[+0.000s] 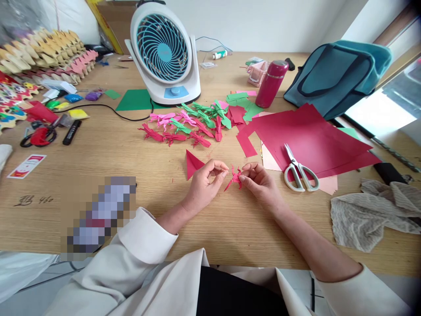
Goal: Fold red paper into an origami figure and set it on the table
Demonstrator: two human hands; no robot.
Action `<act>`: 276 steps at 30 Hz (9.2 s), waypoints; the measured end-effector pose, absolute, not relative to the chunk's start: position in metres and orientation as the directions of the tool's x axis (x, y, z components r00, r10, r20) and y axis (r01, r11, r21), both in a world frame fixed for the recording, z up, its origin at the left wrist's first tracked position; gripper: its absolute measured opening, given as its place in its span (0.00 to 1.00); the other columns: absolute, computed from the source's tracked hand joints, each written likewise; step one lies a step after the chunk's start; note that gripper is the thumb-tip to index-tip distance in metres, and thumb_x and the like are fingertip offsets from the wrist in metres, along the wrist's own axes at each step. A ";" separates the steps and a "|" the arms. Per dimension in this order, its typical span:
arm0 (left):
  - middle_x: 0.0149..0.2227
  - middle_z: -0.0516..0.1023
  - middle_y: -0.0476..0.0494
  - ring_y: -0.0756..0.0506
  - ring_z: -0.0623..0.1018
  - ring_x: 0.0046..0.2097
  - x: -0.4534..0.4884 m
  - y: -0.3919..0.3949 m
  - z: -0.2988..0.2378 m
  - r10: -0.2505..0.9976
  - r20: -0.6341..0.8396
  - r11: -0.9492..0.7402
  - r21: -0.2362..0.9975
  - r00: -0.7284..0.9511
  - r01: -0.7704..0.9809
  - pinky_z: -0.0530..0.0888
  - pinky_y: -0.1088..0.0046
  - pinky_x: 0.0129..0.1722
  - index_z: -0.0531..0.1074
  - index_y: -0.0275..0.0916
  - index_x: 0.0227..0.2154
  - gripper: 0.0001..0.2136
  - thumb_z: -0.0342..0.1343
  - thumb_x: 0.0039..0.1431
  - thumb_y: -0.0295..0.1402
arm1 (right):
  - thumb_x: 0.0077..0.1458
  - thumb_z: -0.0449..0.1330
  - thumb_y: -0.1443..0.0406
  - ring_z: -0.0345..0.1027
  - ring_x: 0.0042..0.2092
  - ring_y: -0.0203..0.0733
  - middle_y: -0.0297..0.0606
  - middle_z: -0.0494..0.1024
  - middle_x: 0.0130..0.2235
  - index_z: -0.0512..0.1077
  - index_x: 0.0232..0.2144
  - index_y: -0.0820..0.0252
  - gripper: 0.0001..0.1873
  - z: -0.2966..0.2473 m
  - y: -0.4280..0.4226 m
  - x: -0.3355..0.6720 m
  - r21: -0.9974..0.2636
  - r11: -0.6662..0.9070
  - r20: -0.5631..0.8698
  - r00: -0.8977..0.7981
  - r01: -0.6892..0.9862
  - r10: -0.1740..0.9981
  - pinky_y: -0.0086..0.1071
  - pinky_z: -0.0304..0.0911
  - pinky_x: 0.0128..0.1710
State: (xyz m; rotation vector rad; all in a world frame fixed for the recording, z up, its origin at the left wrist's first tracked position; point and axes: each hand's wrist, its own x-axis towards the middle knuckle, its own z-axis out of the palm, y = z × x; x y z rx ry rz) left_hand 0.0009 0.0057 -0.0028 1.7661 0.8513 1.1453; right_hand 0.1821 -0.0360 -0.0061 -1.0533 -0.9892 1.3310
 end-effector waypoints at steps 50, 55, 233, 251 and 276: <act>0.27 0.75 0.51 0.55 0.68 0.25 0.011 -0.007 0.004 0.841 -0.139 0.215 0.973 0.522 -0.088 0.63 0.79 0.24 0.72 0.35 0.31 0.13 0.65 0.53 0.41 | 0.61 0.59 0.66 0.66 0.34 0.39 0.36 0.70 0.35 0.70 0.34 0.54 0.02 -0.006 -0.051 0.182 -0.878 0.349 0.357 -0.037 0.327 0.933 0.36 0.64 0.35; 0.31 0.80 0.47 0.50 0.77 0.33 0.010 -0.006 0.002 0.887 -0.001 0.035 0.997 0.462 -0.066 0.72 0.75 0.34 0.75 0.35 0.30 0.09 0.63 0.55 0.36 | 0.61 0.59 0.65 0.64 0.33 0.39 0.35 0.70 0.33 0.70 0.33 0.54 0.03 -0.005 -0.051 0.181 -0.880 0.338 0.355 -0.011 0.333 0.935 0.36 0.63 0.35; 0.29 0.75 0.50 0.47 0.73 0.35 0.004 0.000 -0.002 0.734 0.478 -0.673 0.603 0.483 0.428 0.68 0.68 0.42 0.69 0.39 0.28 0.06 0.58 0.60 0.25 | 0.62 0.60 0.60 0.62 0.33 0.36 0.34 0.70 0.33 0.70 0.37 0.56 0.06 -0.003 -0.046 0.188 -0.961 0.196 0.181 -0.093 0.197 0.979 0.32 0.60 0.33; 0.27 0.75 0.50 0.49 0.73 0.33 0.004 -0.003 -0.004 0.744 0.505 -0.655 0.680 0.437 0.329 0.68 0.71 0.37 0.75 0.39 0.28 0.06 0.62 0.60 0.32 | 0.63 0.55 0.66 0.67 0.32 0.38 0.36 0.71 0.32 0.69 0.32 0.56 0.06 0.004 -0.051 0.182 -0.793 0.331 0.318 -0.116 0.511 0.941 0.33 0.64 0.34; 0.31 0.76 0.47 0.48 0.73 0.37 0.007 -0.004 -0.001 0.757 0.487 -0.629 0.722 0.435 0.287 0.69 0.71 0.40 0.71 0.38 0.29 0.06 0.57 0.62 0.28 | 0.62 0.60 0.61 0.65 0.34 0.40 0.37 0.71 0.34 0.70 0.35 0.55 0.04 0.003 -0.054 0.182 -0.799 0.363 0.364 -0.095 0.479 0.927 0.37 0.63 0.36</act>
